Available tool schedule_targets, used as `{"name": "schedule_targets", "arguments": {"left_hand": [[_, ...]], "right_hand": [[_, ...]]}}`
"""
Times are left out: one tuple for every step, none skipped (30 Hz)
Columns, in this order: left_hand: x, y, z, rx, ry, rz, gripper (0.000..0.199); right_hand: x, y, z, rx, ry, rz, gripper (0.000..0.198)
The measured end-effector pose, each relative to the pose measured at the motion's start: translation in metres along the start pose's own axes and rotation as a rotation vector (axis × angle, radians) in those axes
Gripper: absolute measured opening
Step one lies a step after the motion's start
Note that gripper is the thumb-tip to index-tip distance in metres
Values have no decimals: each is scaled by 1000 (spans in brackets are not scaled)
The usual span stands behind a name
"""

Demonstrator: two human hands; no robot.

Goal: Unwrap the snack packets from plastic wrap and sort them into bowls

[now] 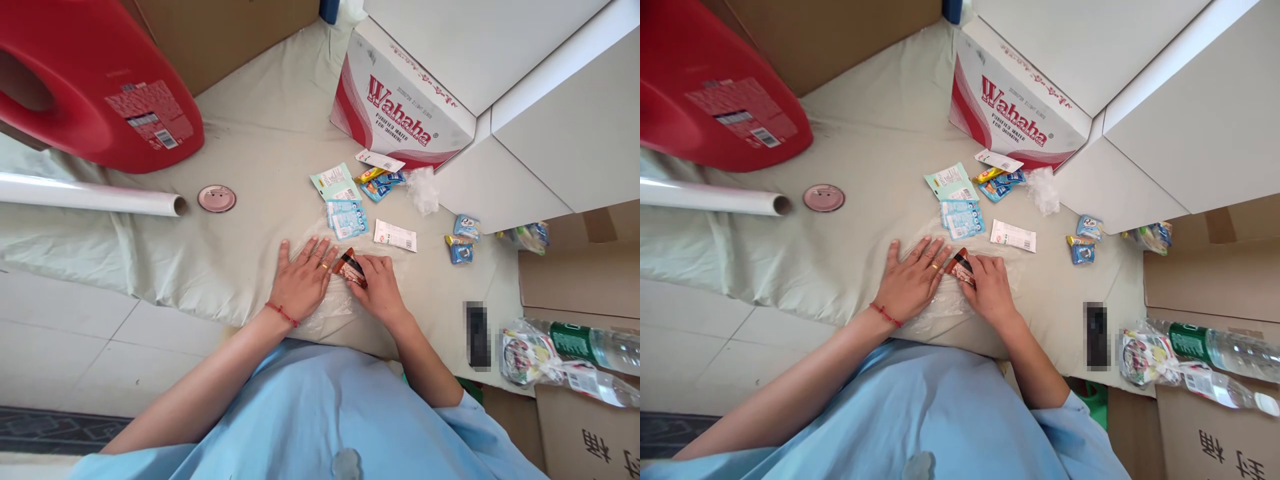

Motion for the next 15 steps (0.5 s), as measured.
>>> {"name": "schedule_targets", "arguments": {"left_hand": [[0,0,0,-4,-1,-1,54],[0,0,0,-6,-2,-3,54],[1,0,0,-6,-3,-5,54],[1,0,0,-5,-3,-8,54],[1,0,0,-5,-3,-11,53],[2,1,0,-5,-4,-14,53],[2,3,0,-7,-4,-19,53],[3,4,0,-10,-3,-29,52],[3,7,0,-14,-3,-42,51],[3,9,0,-18,-6,-56,49],[2,12,1,-20,-12,-65,48],[1,13,2,-21,-18,-68,46],[0,15,5,-22,-18,-65,45],[-1,16,8,-22,-13,-58,45],[-2,16,12,-20,-4,-49,45]], "right_hand": [[1,1,0,-9,21,16,56],[2,2,1,-24,51,40,57],[3,3,1,-44,88,68,58],[5,3,2,-63,123,96,58],[7,3,3,-78,150,115,58],[8,3,4,-88,167,126,57],[9,2,4,-95,174,128,57],[10,0,4,-100,175,126,57],[11,-1,4,-107,171,123,58],[11,-2,3,-114,166,122,58],[11,-3,3,-120,161,123,58],[11,-3,3,-123,156,125,58],[11,-2,3,-126,153,126,58],[10,0,3,-133,155,131,58],[9,4,2,-151,164,142,58]]}}
Point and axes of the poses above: each hand's wrist, its own x-axis away from the middle knuckle, its own y-axis out of the back of the hand, z = x × y, the point moved 3 cm from there along -x, towards the middle knuckle, and after that the axes turned 9 degrees about y, right-handed, at the moved point
